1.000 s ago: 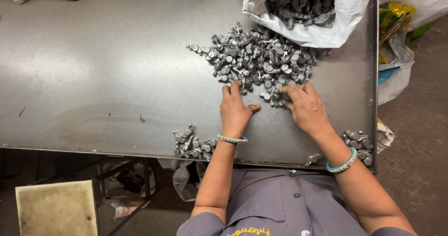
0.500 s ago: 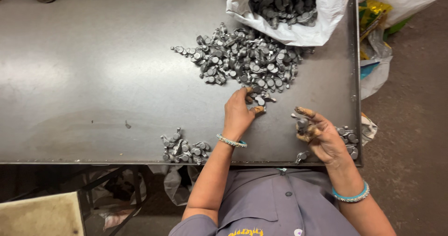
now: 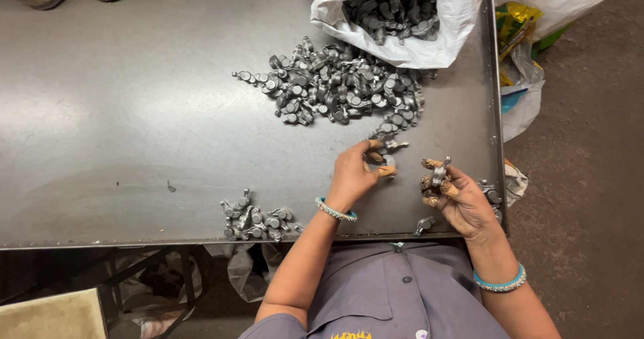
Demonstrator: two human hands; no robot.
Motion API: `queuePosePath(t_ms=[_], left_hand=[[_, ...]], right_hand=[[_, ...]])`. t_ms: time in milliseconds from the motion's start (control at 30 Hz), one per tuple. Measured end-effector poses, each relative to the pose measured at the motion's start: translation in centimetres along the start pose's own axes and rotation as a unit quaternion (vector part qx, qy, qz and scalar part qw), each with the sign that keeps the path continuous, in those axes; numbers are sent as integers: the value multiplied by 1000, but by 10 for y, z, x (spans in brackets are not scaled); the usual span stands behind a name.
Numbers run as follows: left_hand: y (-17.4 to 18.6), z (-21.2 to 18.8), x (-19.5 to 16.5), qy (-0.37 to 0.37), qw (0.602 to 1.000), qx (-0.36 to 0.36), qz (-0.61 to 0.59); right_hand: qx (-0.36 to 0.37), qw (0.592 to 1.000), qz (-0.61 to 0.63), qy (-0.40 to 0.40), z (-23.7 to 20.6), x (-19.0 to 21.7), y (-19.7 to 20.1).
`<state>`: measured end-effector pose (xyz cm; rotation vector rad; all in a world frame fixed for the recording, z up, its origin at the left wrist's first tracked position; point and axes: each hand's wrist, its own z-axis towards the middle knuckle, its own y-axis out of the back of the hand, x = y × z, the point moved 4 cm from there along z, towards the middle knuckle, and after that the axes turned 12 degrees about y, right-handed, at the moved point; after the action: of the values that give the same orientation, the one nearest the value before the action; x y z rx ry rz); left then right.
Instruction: The person sorts small cast metal parts on a metal table, picking items one at a time from a pile, turning and checking each in both hands, and placing them into separate piles or back into the sack at the table's edge. The person occasionally reaches into the sack to grab more parts to sort.
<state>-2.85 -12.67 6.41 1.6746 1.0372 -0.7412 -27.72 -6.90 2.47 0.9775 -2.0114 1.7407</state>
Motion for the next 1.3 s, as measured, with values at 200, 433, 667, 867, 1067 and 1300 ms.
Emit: queuePosePath(t_ms=[200, 433, 667, 867, 1067, 1300], left_hand=[[-34, -19, 16, 120, 912, 133, -368], [-33, -21, 46, 216, 828, 168, -490], [-6, -17, 58, 234, 818, 119, -512], [-9, -22, 55, 245, 804, 144, -522], [-14, -20, 54, 250, 791, 164, -534], [-18, -24, 46, 225, 809, 193, -508]], right_hand=[[97, 943, -305, 93, 12, 8, -53], [77, 556, -786, 260, 61, 17, -120], [59, 633, -744, 206, 79, 4, -101], [28, 968, -243, 54, 62, 2, -41], [15, 999, -31, -20, 44, 5, -18], [28, 997, -73, -2, 43, 6, -21]])
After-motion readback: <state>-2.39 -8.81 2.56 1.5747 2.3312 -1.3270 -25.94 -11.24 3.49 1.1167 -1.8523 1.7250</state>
